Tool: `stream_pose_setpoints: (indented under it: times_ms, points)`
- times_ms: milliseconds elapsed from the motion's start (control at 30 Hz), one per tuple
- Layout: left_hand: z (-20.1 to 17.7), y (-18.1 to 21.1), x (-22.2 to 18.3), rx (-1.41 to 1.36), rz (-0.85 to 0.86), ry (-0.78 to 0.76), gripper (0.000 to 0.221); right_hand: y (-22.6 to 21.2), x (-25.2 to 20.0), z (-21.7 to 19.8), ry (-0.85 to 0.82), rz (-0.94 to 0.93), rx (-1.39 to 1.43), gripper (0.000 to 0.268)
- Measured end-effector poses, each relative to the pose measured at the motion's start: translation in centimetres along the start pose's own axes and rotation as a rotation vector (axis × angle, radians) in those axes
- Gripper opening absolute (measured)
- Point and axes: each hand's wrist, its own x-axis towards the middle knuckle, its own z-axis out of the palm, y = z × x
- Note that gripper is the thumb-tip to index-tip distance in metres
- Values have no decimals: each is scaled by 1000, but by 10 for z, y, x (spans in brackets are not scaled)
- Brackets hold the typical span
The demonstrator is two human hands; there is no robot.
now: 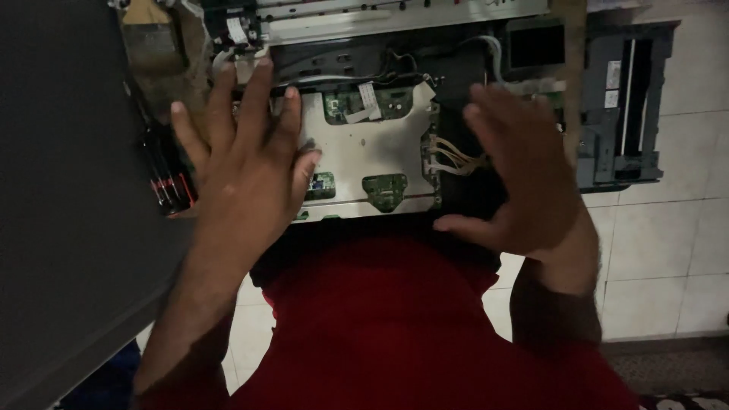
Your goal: Disassembling and cleaning internal components of a printer using a brush and screwdriver
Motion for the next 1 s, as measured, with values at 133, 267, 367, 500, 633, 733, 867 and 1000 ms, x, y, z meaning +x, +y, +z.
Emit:
stream_pose_setpoints:
  times_ms: [133, 267, 367, 500, 633, 733, 867, 1000]
  points:
    - [4, 9, 2, 35, 12, -59, 83, 6, -9, -6, 77, 11, 6, 125]
    - [1, 24, 11, -218, 183, -186, 111, -7, -3, -11, 24, 115, 11, 116]
    - [-5, 34, 28, -275, 288, -231, 115, -15, 3, -9, -77, 207, 13, 128]
    - [-5, 44, 39, -235, 359, -250, 135, -21, 19, -12, -131, 224, 15, 124]
    - [2, 47, 52, -145, 354, -231, 135, -15, 23, -6, -136, 162, 38, 124]
    - [4, 47, 54, -175, 347, -260, 131, -16, 28, -7, -159, 165, 25, 128]
    - [1, 50, 59, -226, 356, -246, 128, -17, 26, -5, -147, 168, -3, 133]
    - [3, 52, 62, -216, 386, -278, 129, -17, 25, -5, -148, 171, 0, 138]
